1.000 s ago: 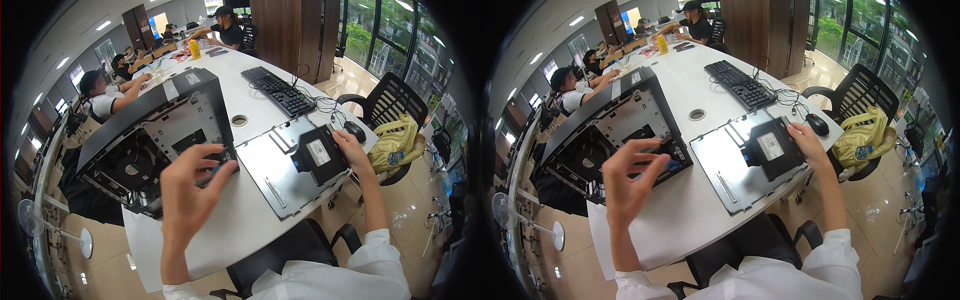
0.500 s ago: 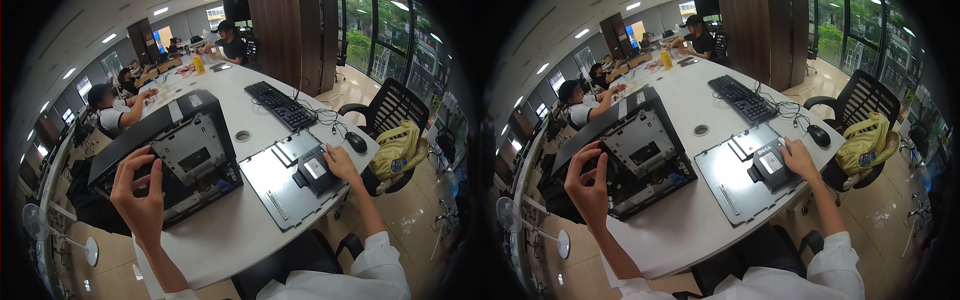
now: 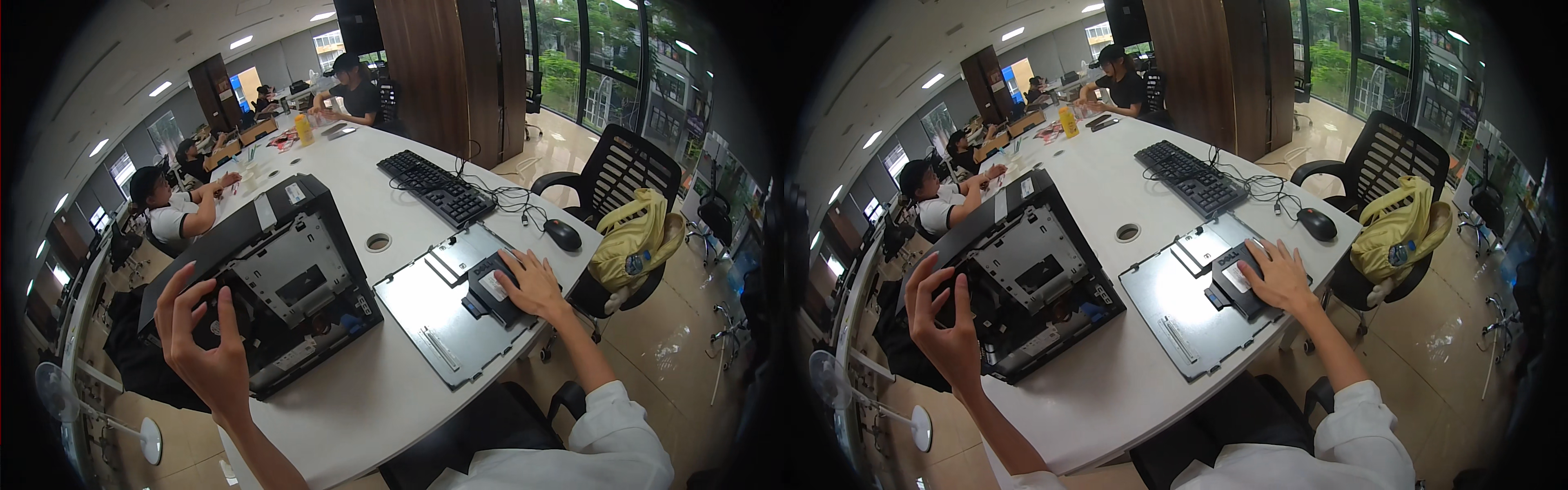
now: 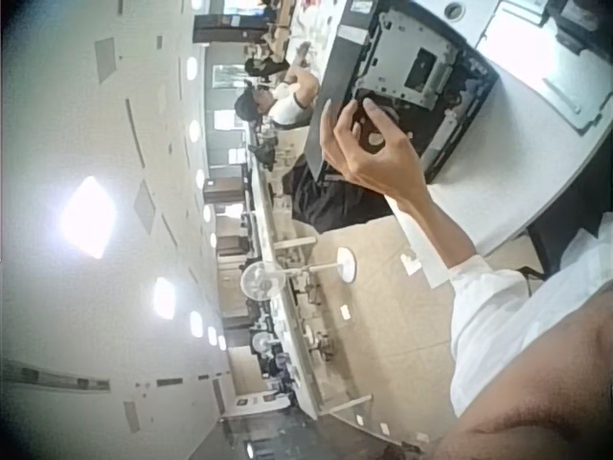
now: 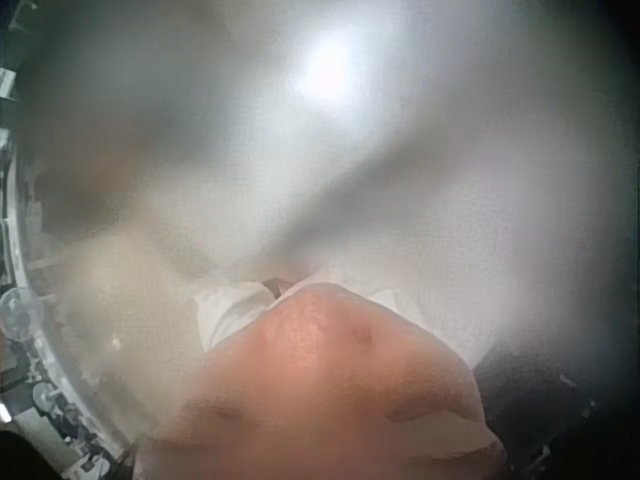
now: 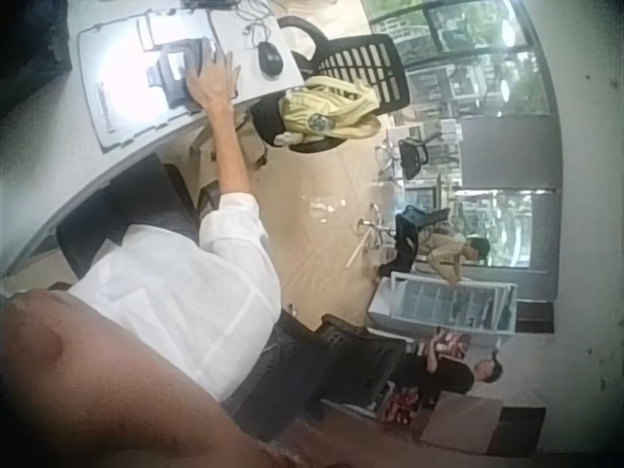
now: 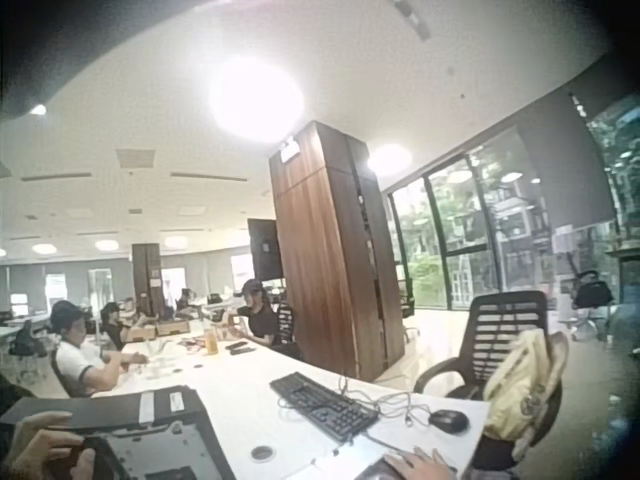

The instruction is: The person types on a keyboard, disconnects cables from a computer tower, removes the side panel by hand, and pulls out an internal plastic bracket.

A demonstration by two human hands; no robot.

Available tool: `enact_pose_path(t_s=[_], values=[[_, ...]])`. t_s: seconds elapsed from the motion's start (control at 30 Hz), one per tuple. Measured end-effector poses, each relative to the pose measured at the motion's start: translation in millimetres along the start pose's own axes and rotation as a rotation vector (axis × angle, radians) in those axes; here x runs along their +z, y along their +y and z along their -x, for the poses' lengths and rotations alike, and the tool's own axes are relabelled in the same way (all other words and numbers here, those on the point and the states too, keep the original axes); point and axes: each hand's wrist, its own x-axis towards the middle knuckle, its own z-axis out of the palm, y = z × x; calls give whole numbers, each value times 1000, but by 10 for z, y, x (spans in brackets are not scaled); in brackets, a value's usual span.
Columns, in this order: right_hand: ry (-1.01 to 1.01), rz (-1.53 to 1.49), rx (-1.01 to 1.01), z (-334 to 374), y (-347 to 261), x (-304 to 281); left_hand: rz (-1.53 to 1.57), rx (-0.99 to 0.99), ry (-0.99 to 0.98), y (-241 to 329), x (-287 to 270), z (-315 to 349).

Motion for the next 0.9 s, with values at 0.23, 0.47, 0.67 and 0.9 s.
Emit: enact_pose_path(t_s=[0.23,0.47,0.67,0.9], values=[[19,-54,45,-23,125,20,-92,14,8,-108,-13,-49],[40,-72,59,-43,229,-3,-127,6,61,-160,-86,-70],[30,-108,66,-175,432,-63,-297,101,83,-242,-109,-68],[35,-81,19,-269,531,6,-384,120,-52,-283,57,-51]])
